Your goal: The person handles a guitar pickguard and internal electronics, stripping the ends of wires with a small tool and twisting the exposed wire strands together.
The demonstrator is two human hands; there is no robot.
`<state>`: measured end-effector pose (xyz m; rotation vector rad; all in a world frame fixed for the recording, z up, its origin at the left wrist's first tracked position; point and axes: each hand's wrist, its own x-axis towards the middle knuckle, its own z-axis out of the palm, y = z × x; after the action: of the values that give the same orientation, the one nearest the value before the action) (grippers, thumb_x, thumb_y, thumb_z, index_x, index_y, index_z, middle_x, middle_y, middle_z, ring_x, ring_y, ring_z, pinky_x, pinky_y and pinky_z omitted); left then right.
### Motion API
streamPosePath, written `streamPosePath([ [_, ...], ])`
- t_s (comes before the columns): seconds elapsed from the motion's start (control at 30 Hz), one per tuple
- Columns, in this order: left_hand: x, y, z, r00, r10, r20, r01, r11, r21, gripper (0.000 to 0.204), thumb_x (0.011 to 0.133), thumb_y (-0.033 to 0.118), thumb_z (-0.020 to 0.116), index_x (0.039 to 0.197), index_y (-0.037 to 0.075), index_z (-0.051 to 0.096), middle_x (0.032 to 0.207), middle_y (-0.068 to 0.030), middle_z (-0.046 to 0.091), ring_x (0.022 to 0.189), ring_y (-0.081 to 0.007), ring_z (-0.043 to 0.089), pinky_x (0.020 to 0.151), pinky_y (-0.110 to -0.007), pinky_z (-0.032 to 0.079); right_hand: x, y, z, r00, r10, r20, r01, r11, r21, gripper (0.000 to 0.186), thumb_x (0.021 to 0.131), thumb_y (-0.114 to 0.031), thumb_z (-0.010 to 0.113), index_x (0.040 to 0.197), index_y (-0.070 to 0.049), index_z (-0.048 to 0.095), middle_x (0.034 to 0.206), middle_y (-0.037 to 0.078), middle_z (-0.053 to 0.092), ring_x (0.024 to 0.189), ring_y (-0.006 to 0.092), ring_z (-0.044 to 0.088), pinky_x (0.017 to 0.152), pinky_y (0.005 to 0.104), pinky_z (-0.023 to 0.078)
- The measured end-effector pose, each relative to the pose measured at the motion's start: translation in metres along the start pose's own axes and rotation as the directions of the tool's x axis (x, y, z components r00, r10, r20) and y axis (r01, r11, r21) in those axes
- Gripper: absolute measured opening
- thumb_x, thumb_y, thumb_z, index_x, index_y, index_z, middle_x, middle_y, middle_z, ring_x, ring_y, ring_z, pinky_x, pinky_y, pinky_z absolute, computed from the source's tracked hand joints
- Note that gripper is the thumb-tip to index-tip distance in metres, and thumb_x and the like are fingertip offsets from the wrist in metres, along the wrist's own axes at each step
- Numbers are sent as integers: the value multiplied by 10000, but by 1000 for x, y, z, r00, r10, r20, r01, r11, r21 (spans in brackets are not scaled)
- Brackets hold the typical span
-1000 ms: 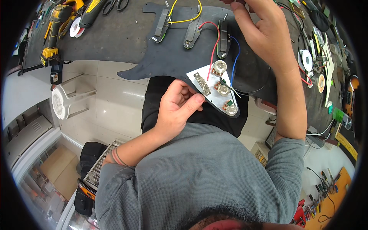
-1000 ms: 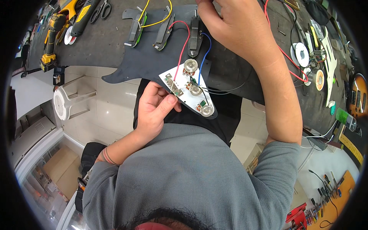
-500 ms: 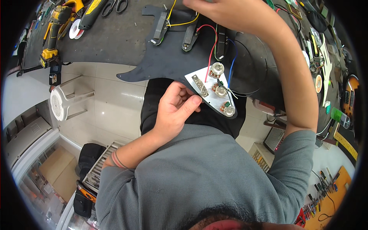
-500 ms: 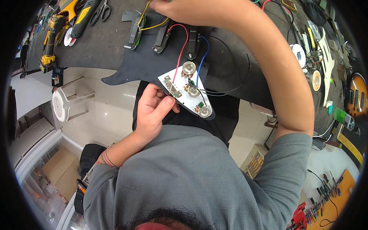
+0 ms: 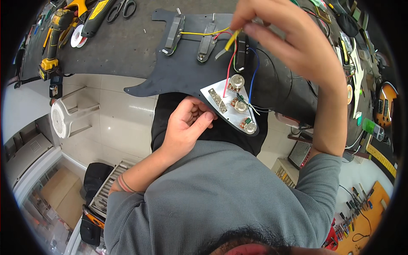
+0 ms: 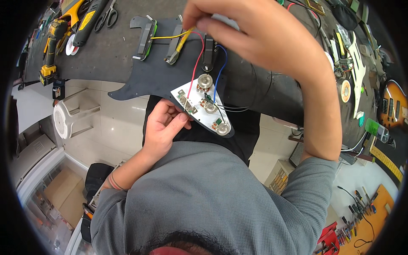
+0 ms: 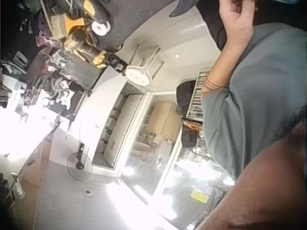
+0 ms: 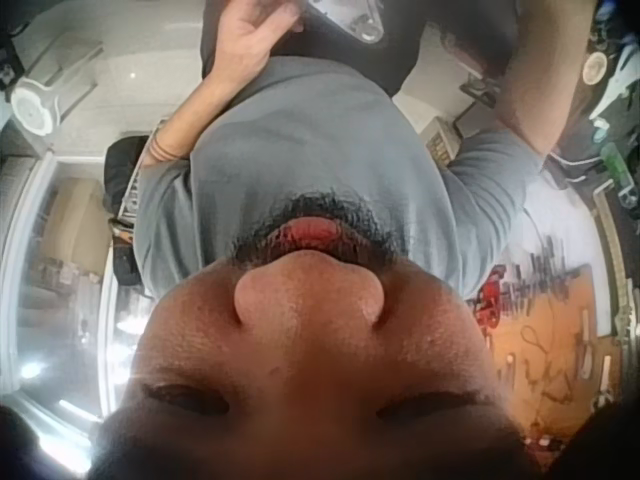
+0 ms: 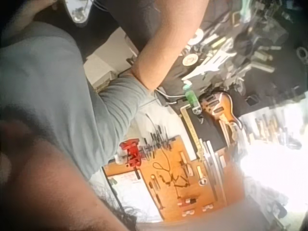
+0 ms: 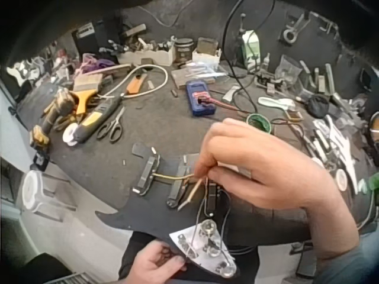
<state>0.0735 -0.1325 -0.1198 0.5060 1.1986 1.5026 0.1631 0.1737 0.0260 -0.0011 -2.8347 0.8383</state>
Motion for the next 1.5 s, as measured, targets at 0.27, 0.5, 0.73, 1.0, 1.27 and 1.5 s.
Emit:
streamPosePath([
  [0.27,-1,0,1,999,-31,15,30,999,32,192,1137,76,693,1292,-17,630,1173,-87,743,1069,-149,730,904,-313,603,-36,0,15,993,-109,-49,113,991,73,238,812,18,795,1044,-14,755,1103,130,687,1023,317,634,920,439,512],
  [0.5,-3,0,3,998,-63,7,62,994,89,139,1137,66,690,1242,-18,657,1157,-82,767,1025,-127,718,898,-302,589,-41,1,27,984,-155,-84,161,984,72,258,797,46,837,1033,-28,762,1033,105,703,965,303,667,842,420,541],
  [0.73,-1,-1,6,997,-83,0,83,994,74,150,1135,40,676,1273,-18,665,1170,-77,764,1036,-123,714,909,-299,588,-43,0,38,974,-165,-152,178,982,70,259,769,51,861,979,-28,733,1017,94,718,922,295,715,780,418,567],
  [1.0,1,-2,4,995,-98,0,98,994,44,203,1132,18,671,1330,-24,665,1181,-69,754,1036,-119,708,912,-302,591,-45,-9,38,979,-150,-135,154,988,21,285,733,41,863,970,-51,733,1021,76,712,885,272,718,736,395,567],
  [1.27,2,-4,1,995,-99,-13,100,994,51,205,1134,26,671,1332,-27,674,1176,-69,755,1016,-118,707,896,-300,593,-47,-10,38,982,-142,-126,144,990,8,332,698,50,821,995,-83,755,1040,74,693,875,253,704,691,369,552],
  [1.5,4,-2,0,995,-95,-10,96,991,92,173,1136,33,658,1286,-35,708,1136,-75,775,989,-124,716,879,-300,595,-48,-9,38,985,-137,-102,137,991,-9,319,714,45,800,1003,-82,756,1021,81,665,862,258,691,683,370,542],
])
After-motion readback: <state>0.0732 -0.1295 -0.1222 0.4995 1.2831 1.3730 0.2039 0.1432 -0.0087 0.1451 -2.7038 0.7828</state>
